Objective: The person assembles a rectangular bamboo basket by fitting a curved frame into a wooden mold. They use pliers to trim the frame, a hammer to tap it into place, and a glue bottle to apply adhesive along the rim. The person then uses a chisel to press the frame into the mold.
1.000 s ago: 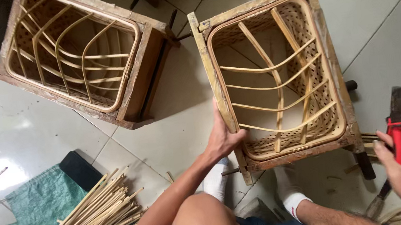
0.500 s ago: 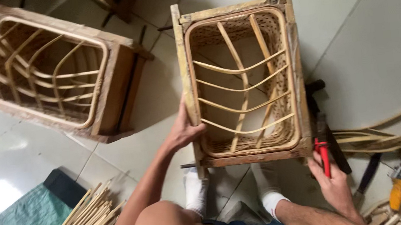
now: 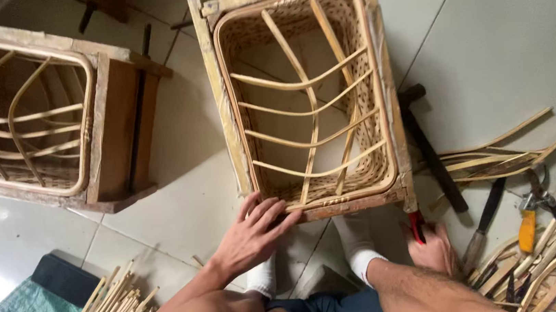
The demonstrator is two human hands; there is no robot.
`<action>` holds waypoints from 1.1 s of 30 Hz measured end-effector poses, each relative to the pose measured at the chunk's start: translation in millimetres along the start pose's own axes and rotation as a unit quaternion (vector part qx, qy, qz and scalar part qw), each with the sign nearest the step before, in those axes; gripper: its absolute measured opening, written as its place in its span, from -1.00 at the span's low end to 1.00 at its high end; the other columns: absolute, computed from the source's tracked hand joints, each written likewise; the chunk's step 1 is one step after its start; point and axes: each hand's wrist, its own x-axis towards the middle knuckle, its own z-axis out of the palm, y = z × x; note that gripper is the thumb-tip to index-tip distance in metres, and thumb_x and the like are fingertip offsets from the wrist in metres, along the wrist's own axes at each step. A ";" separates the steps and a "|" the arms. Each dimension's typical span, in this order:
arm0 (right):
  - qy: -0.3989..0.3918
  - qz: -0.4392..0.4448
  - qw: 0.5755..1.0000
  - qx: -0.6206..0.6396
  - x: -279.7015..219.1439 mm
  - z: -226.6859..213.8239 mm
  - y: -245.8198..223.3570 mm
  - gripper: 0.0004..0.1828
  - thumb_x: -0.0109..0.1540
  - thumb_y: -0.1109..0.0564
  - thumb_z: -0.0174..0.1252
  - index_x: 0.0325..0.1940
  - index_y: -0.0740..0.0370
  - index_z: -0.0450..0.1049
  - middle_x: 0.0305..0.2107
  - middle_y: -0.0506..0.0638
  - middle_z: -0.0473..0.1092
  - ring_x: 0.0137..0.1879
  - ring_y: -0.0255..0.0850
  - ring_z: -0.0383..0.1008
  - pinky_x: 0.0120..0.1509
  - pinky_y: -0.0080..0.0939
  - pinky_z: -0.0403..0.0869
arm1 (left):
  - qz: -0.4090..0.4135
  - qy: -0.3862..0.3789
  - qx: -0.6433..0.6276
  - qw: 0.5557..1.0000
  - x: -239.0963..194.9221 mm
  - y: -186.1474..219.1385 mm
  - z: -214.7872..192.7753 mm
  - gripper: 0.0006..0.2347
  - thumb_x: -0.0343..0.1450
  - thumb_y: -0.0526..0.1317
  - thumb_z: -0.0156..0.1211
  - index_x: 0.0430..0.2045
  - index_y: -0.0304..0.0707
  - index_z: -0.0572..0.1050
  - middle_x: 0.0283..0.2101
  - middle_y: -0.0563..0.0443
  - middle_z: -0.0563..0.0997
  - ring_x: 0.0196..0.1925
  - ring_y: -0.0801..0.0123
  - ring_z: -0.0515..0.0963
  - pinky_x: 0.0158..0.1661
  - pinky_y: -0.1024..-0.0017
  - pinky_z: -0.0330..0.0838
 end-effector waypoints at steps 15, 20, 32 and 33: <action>0.051 -0.180 0.968 0.166 226.8 -36.8 -64.7 -0.59 0.52 0.21 -0.15 0.45 0.34 0.30 0.27 0.38 0.30 0.31 0.22 0.33 0.33 0.15 0.28 | -0.014 -0.010 0.026 1.000 9.5 2.3 -3.3 -0.32 0.29 -0.31 0.21 0.41 -0.08 0.20 0.04 -0.09 0.47 0.23 0.11 0.42 0.38 -0.03 0.06; 0.039 -0.262 0.962 0.060 259.8 -28.0 -63.2 -0.49 0.29 0.15 0.16 0.29 0.41 0.32 0.10 0.42 0.41 0.16 0.22 0.46 0.25 0.13 0.45 | -0.022 0.000 0.031 0.999 9.6 4.2 -4.0 -0.30 0.26 -0.31 0.22 0.40 -0.06 0.21 0.03 -0.09 0.48 0.23 0.09 0.42 0.38 -0.03 0.09; -0.041 -0.490 0.870 0.036 5.0 -135.4 -53.0 -0.88 0.31 0.27 -0.01 -0.28 0.25 0.44 -0.49 0.09 0.51 -0.62 -0.32 0.50 -0.54 -0.31 0.47 | -0.014 0.019 0.015 1.000 8.4 0.7 0.5 -0.33 0.32 -0.30 0.23 0.42 -0.04 0.22 0.02 -0.13 0.47 0.22 0.02 0.41 0.42 -0.07 0.09; -0.027 -0.511 0.856 0.072 0.2 -137.5 -66.2 -0.91 0.29 0.25 0.05 -0.16 0.33 0.42 -0.41 0.15 0.52 -0.54 -0.24 0.53 -0.48 -0.25 0.50 | -0.019 0.016 0.022 0.999 7.7 2.0 0.3 -0.33 0.32 -0.30 0.22 0.42 -0.03 0.22 0.01 -0.13 0.47 0.22 0.03 0.41 0.42 -0.07 0.08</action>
